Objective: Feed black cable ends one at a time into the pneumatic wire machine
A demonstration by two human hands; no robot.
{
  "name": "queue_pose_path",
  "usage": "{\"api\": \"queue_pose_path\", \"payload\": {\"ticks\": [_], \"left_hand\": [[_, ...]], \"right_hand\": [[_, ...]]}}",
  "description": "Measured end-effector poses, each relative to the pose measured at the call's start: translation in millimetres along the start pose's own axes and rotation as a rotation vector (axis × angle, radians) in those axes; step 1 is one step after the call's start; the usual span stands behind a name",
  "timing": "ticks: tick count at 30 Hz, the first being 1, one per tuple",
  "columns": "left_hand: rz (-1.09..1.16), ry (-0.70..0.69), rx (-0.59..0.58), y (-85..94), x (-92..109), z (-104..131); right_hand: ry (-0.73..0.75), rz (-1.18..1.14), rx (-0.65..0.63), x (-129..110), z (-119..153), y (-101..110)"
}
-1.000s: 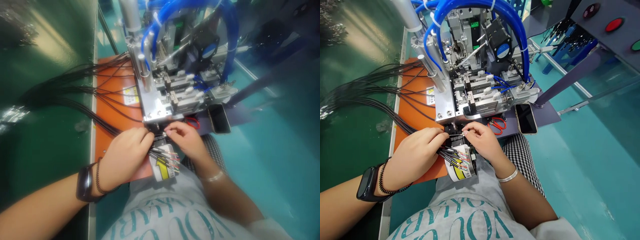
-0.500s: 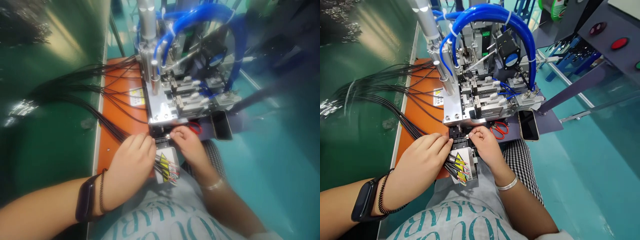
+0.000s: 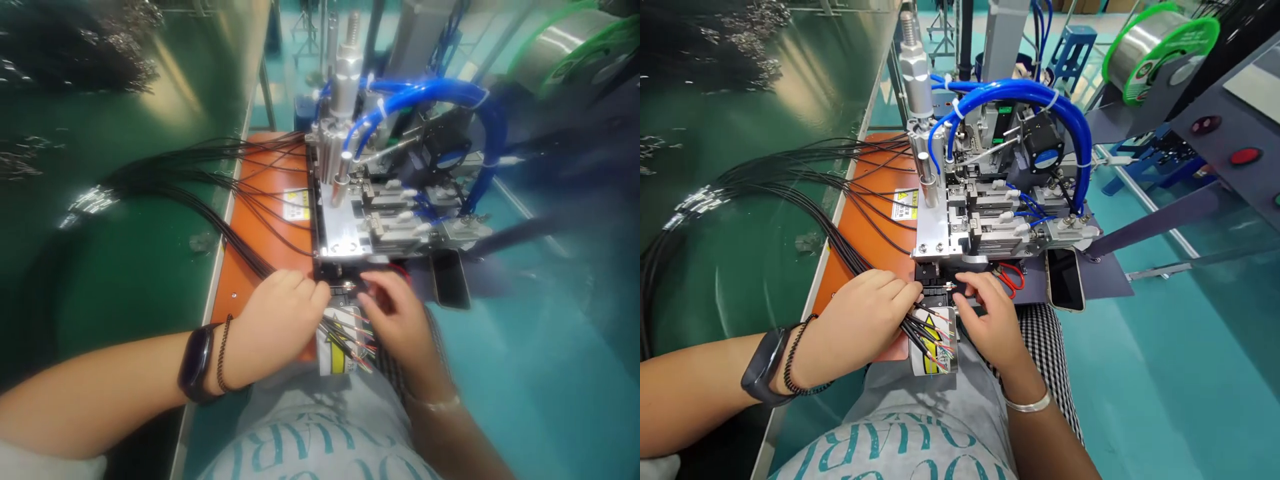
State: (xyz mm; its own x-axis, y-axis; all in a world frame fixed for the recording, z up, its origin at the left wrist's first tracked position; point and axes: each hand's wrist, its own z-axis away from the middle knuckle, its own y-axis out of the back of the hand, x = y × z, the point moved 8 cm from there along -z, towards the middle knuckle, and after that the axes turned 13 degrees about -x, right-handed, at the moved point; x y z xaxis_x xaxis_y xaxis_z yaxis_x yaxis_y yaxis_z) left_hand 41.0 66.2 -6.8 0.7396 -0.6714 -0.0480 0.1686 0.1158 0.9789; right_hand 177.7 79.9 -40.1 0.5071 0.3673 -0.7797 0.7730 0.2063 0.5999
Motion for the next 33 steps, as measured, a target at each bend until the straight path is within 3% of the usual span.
{"api": "queue_pose_path", "payload": {"ticks": [3,5,14,21,27,31,33], "left_hand": [[0.010,-0.003,0.009,-0.4,0.0,0.3],[0.017,-0.001,0.008,-1.6,-0.7,0.2],[0.059,0.061,0.016,-0.6,-19.5,-9.2],[0.080,-0.174,0.075,3.0,5.7,-1.4],[0.147,-0.121,0.093,1.0,-0.6,-1.5],[0.187,-0.081,0.114,-0.2,-4.6,-2.0],[0.194,-0.070,0.136,0.7,-5.4,-1.4]], "right_hand": [[0.336,0.039,-0.147,-35.1,7.5,-0.3],[0.418,0.054,-0.150,-45.7,11.9,1.8],[0.224,-0.053,-0.045,-29.7,0.8,-3.4],[0.185,-0.138,0.007,-27.8,1.2,-6.9],[0.006,-0.116,0.228,-22.1,4.8,4.6],[-0.017,-0.084,0.254,-24.2,6.3,8.3],[0.038,-0.041,0.199,-29.9,5.2,5.7]]}}
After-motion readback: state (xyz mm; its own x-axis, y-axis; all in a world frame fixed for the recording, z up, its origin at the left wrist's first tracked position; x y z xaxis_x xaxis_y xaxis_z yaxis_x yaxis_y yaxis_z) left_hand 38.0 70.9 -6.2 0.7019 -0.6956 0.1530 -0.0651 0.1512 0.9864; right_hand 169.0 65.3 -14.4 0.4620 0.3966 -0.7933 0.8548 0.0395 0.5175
